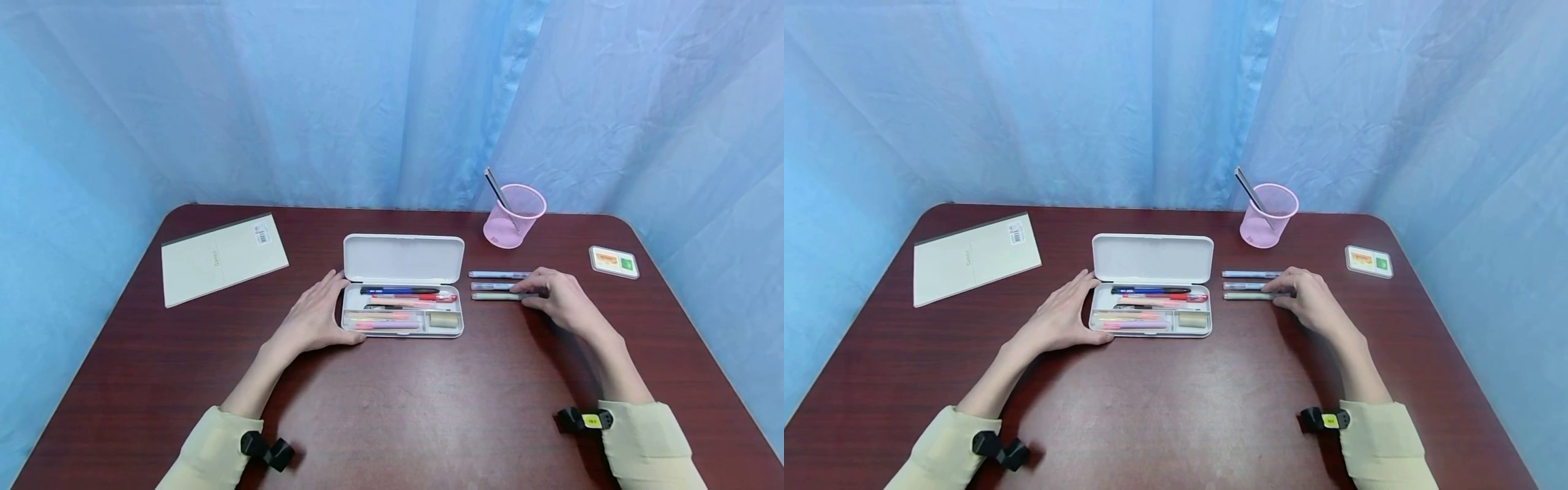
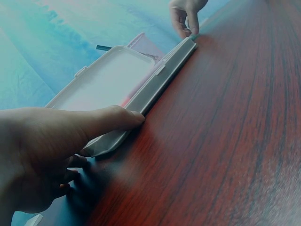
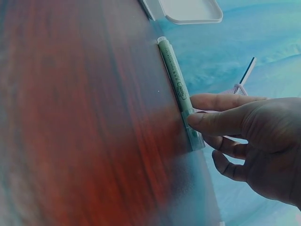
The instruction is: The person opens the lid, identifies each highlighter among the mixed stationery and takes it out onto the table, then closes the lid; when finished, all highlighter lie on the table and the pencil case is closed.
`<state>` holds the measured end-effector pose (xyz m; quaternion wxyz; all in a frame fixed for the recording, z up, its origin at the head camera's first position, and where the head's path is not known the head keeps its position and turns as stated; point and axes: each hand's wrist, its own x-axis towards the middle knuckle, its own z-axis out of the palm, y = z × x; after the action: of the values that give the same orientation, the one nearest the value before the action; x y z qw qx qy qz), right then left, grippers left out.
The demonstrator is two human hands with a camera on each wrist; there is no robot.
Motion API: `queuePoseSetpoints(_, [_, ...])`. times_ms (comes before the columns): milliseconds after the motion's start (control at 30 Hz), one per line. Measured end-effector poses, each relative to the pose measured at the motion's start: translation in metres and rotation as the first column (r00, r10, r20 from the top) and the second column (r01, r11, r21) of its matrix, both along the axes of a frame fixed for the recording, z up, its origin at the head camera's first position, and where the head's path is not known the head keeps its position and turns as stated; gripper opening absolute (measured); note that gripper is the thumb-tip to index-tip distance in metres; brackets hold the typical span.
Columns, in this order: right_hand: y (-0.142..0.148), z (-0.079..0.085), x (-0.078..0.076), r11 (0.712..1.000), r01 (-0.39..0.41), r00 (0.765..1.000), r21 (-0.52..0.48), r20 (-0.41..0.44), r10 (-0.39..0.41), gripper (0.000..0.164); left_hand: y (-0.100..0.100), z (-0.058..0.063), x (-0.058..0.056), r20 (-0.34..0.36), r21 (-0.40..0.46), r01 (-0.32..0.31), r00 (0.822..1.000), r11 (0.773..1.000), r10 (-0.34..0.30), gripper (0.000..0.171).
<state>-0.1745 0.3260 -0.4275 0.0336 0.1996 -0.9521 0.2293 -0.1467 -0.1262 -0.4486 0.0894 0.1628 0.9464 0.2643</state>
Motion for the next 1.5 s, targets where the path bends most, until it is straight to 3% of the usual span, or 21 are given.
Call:
queuePoseSetpoints(400, [-0.009,0.004,0.001,1.0,0.014,0.999,-0.025,-0.04,-0.015,0.027,0.001,-0.002,0.0,-0.002,0.0,-0.001,1.0,1.0,0.001,0.101])
queuePoseSetpoints(533, [-0.031,0.008,0.002,0.998,-0.016,0.999,-0.057,-0.053,0.013,0.023,-0.001,-0.003,0.001,0.011,-0.002,-0.014,1.0,1.0,0.014,0.103])
queuePoseSetpoints(900, [-0.112,0.013,0.008,0.97,-0.178,0.981,-0.164,0.05,0.189,0.029,-0.001,-0.001,0.001,0.0,-0.005,-0.005,1.0,1.0,0.005,0.101])
queuePoseSetpoints(1167, [-0.151,0.01,0.007,0.97,-0.235,0.969,-0.062,0.065,0.238,0.026,-0.002,-0.001,0.001,0.004,-0.003,-0.016,1.0,1.0,0.016,0.101])
queuePoseSetpoints(1500, [-0.163,0.006,0.012,0.975,-0.219,0.975,0.04,0.049,0.217,0.019,0.001,-0.001,0.0,0.011,-0.001,-0.009,1.0,1.0,0.009,0.102])
